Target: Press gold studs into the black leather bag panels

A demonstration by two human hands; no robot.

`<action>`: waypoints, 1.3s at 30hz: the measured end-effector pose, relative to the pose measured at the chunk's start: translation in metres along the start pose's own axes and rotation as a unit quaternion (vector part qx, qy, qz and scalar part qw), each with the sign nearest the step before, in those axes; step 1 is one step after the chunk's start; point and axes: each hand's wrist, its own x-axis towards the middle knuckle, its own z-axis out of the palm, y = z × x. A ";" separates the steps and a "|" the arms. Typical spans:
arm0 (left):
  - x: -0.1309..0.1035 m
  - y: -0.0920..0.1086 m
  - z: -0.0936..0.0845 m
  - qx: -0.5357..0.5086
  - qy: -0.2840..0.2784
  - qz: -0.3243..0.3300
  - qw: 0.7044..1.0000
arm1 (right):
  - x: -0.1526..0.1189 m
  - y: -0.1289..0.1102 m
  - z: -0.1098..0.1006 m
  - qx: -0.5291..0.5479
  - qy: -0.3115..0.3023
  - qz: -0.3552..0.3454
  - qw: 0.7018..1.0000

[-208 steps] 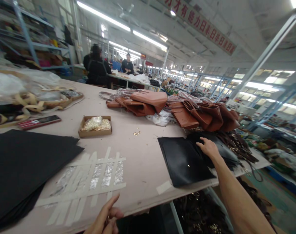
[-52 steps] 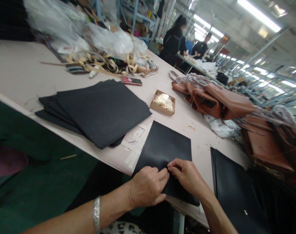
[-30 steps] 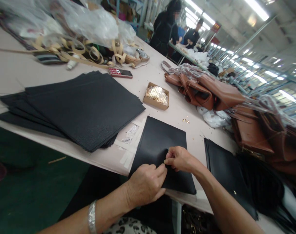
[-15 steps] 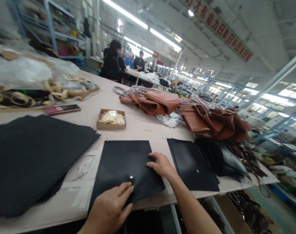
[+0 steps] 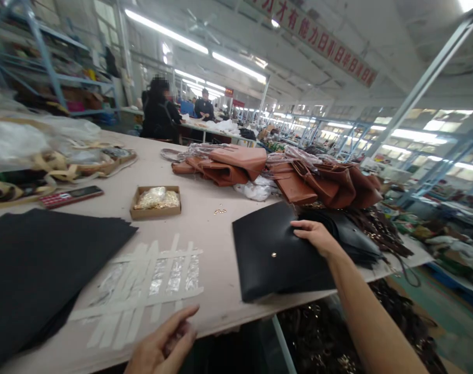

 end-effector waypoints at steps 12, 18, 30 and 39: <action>-0.009 0.039 -0.010 -0.226 -0.064 -0.073 0.969 | -0.088 0.026 0.087 -0.125 -0.118 -0.199 0.965; -0.016 0.035 -0.020 -0.119 -0.013 -0.001 0.993 | -0.164 -0.028 0.199 -0.039 -0.294 -0.323 0.899; -0.028 0.019 -0.045 -0.074 0.017 -0.007 0.997 | -0.173 -0.036 0.247 -0.012 -0.379 -0.237 0.894; -0.035 0.020 -0.064 -0.090 0.062 -0.034 0.993 | -0.168 -0.033 0.266 0.160 -0.439 -0.060 0.882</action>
